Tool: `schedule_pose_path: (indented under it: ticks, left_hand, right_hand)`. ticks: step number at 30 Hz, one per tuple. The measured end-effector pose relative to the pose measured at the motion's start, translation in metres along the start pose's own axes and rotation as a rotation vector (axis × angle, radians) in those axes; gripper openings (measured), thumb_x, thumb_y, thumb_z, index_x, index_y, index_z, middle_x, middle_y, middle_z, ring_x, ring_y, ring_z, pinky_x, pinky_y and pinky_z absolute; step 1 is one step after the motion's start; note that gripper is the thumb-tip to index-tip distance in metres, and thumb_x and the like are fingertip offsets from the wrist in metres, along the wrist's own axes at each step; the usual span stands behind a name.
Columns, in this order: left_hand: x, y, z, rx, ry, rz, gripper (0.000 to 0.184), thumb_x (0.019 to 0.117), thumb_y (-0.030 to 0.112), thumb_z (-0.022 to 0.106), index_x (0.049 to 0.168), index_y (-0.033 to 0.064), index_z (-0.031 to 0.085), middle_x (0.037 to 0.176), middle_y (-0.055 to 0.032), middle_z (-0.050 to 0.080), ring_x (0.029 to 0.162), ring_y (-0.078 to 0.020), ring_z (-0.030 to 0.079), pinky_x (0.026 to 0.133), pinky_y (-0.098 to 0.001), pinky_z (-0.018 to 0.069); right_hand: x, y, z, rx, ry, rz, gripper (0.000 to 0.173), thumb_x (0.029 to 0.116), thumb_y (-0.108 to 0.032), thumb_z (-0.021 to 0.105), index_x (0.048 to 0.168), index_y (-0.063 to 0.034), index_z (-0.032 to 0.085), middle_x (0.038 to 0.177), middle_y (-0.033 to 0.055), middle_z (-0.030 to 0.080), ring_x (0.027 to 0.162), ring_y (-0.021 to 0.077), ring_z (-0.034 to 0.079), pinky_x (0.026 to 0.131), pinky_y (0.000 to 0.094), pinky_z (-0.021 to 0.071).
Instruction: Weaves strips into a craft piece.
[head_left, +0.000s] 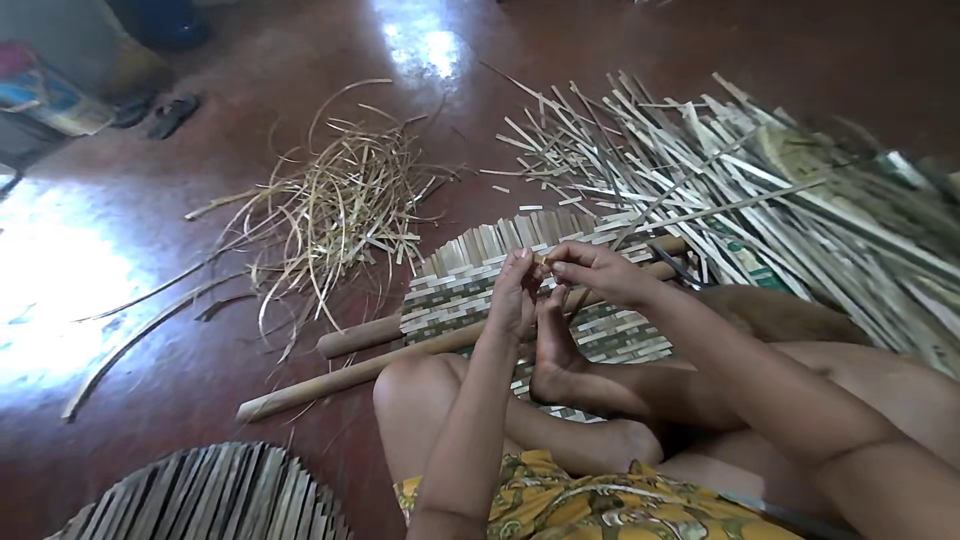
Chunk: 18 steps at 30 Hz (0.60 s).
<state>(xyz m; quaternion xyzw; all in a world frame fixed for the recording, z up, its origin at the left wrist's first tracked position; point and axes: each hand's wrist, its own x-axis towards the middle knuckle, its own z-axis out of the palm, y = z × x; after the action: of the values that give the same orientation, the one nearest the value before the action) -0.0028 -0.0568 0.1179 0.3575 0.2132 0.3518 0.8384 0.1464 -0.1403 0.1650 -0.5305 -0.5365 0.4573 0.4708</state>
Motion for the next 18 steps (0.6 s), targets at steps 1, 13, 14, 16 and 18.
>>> schedule_pose_path:
  ticks: [1,13,14,16,18]
  left_hand:
    - [0.001,0.002,-0.002,0.008,-0.008,0.016,0.023,0.1072,0.018,0.039,0.092,0.0200,0.057,0.078,0.0059,0.058,0.075,-0.0059,0.058,0.077,-0.0241,0.0515]
    - [0.009,-0.004,-0.013,0.047,-0.067,0.085,0.025,0.1047,0.016,0.043,0.087,0.0199,0.060,0.078,0.0062,0.061,0.072,-0.0041,0.058,0.074,-0.0224,0.0514]
    - [0.011,-0.005,-0.014,0.063,-0.052,0.087,0.025,0.1050,0.016,0.042,0.087,0.0192,0.060,0.078,0.0061,0.061,0.072,-0.0042,0.059,0.075,-0.0225,0.0513]
    - [0.013,-0.004,-0.017,0.124,-0.034,0.079,0.024,0.1064,0.019,0.040,0.094,0.0161,0.060,0.083,0.0048,0.062,0.078,-0.0053,0.060,0.080,-0.0243,0.0522]
    - [-0.002,-0.001,-0.018,0.170,-0.018,0.049,0.030,0.1097,0.029,0.034,0.112,0.0102,0.057,0.097,0.0026,0.065,0.089,-0.0072,0.063,0.086,-0.0270,0.0532]
  right_hand:
    - [0.001,-0.004,-0.001,-0.112,-0.026,-0.002,0.017,0.1059,-0.009,0.048,0.114,-0.0048,0.062,0.099,-0.0002,0.066,0.087,0.0040,0.062,0.084,0.0237,0.0534]
    - [0.003,0.009,-0.004,-0.013,-0.149,-0.076,0.021,0.1054,-0.010,0.044,0.106,-0.0075,0.064,0.084,-0.0084,0.057,0.073,-0.0028,0.052,0.070,0.0162,0.0456]
    - [0.004,0.008,-0.004,-0.066,-0.139,-0.063,0.021,0.1059,-0.011,0.044,0.106,-0.0063,0.064,0.084,-0.0071,0.057,0.073,-0.0023,0.052,0.070,0.0166,0.0459]
    - [0.002,-0.001,-0.005,-0.320,-0.088,-0.083,0.025,0.1082,-0.015,0.044,0.112,-0.0037,0.066,0.095,-0.0008,0.064,0.082,0.0007,0.056,0.078,0.0204,0.0485]
    - [-0.008,-0.019,-0.005,-0.575,0.055,-0.309,0.029,0.1073,-0.015,0.045,0.116,-0.0013,0.068,0.105,0.0082,0.070,0.095,0.0116,0.063,0.092,0.0334,0.0494]
